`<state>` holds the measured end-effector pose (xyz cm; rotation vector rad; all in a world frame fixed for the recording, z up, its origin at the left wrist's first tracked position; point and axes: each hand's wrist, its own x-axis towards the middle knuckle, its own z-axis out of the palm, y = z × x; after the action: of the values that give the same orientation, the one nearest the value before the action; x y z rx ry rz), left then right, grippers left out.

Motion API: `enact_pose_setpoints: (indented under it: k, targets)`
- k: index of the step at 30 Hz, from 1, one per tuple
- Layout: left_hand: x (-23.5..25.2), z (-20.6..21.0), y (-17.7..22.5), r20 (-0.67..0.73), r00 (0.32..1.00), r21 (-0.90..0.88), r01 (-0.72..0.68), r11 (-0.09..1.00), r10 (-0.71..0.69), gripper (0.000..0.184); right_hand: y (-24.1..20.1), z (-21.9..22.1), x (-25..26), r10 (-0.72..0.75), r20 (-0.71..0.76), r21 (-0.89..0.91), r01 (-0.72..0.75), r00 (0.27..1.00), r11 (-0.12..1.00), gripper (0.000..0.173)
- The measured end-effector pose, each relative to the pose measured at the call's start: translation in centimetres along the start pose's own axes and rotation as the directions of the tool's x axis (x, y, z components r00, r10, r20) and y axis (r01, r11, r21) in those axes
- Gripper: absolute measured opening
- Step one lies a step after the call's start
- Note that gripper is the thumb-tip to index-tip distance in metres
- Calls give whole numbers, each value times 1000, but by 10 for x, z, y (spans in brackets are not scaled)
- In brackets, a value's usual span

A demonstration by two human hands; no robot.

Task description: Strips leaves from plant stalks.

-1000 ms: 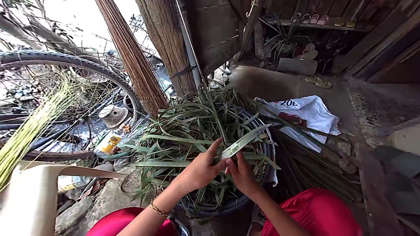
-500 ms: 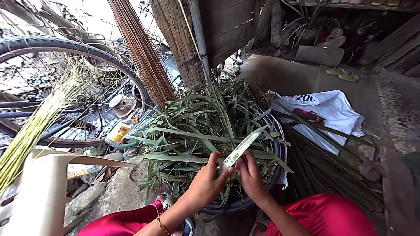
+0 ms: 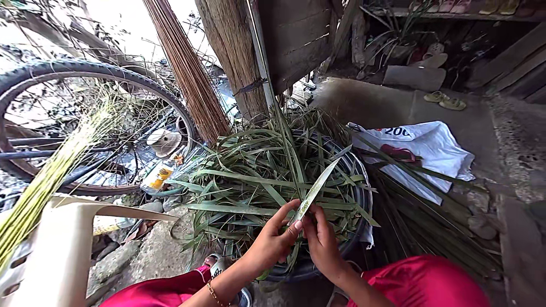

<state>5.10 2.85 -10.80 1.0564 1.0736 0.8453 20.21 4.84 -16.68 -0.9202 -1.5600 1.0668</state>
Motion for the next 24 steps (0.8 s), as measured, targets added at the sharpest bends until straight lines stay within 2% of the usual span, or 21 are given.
enact_pose_setpoints:
  k: [6,9,15,18,20,24]
  targets:
    - [-1,-1,-2,31,1000,59,-3,998,2,55,-2,-5,-5,57,8,76,-57,998,995,22]
    - [1,-5,-2,50,999,154,-25,988,17,56,-9,-12,-3,148,57,207,-157,987,966,20]
    - [-1,-10,5,112,994,160,-37,986,19,54,-25,-31,6,338,247,517,-418,908,747,27]
    - [-2,-14,10,155,988,155,-46,987,22,50,-29,-41,9,379,385,585,-540,842,605,33]
    - [-3,-18,11,174,984,163,-59,985,30,48,-30,-44,11,382,398,559,-551,834,620,32]
    - [-1,-24,15,149,988,199,-74,977,44,49,-34,-47,13,382,356,457,-515,853,725,30]
